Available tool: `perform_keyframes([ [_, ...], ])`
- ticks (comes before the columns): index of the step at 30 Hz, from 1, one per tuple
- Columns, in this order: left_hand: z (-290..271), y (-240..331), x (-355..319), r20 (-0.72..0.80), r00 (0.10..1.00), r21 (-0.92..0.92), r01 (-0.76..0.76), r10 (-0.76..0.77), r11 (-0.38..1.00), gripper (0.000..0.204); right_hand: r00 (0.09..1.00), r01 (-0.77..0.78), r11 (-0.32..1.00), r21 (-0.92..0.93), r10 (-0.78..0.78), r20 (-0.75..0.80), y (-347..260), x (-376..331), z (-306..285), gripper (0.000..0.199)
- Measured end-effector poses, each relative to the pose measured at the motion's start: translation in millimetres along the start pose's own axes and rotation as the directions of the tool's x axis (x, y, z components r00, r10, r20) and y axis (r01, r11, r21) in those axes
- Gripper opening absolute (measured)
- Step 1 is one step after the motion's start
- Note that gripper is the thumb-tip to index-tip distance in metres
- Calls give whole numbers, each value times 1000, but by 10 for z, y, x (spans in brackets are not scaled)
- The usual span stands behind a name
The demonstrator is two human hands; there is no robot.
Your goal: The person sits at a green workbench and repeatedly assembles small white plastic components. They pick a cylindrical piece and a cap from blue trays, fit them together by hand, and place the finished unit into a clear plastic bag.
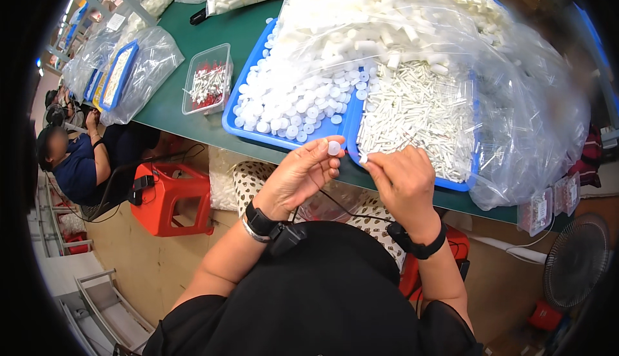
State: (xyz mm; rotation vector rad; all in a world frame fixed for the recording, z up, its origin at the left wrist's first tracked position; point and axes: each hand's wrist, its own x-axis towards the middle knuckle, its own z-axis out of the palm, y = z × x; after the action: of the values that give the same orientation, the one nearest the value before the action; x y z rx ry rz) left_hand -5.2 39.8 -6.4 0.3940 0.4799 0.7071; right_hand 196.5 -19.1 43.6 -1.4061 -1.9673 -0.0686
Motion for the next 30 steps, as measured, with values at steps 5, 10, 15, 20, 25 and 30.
perform_keyframes([
  [5,-49,-126,-78,-13,999,-159,46,-48,986,40,997,71,995,-65,-69,32,-57,-69,59,17],
  [10,-55,-158,-97,-33,998,-144,48,-53,988,39,996,78,991,-105,-72,59,-86,-76,47,18],
  [15,-43,-187,-96,-89,995,71,-30,36,997,36,992,119,981,-151,-111,60,-140,-58,13,18],
  [20,-40,-200,-116,-116,992,72,-38,47,997,35,990,128,981,-145,-118,78,-149,-44,-4,15],
  [25,-46,-177,-138,-105,994,76,-31,39,997,35,990,53,998,-40,-48,136,-100,-62,6,10],
  [30,-47,-186,-135,-97,995,60,-17,23,998,36,975,-59,994,95,37,219,-85,-72,-4,8],
])
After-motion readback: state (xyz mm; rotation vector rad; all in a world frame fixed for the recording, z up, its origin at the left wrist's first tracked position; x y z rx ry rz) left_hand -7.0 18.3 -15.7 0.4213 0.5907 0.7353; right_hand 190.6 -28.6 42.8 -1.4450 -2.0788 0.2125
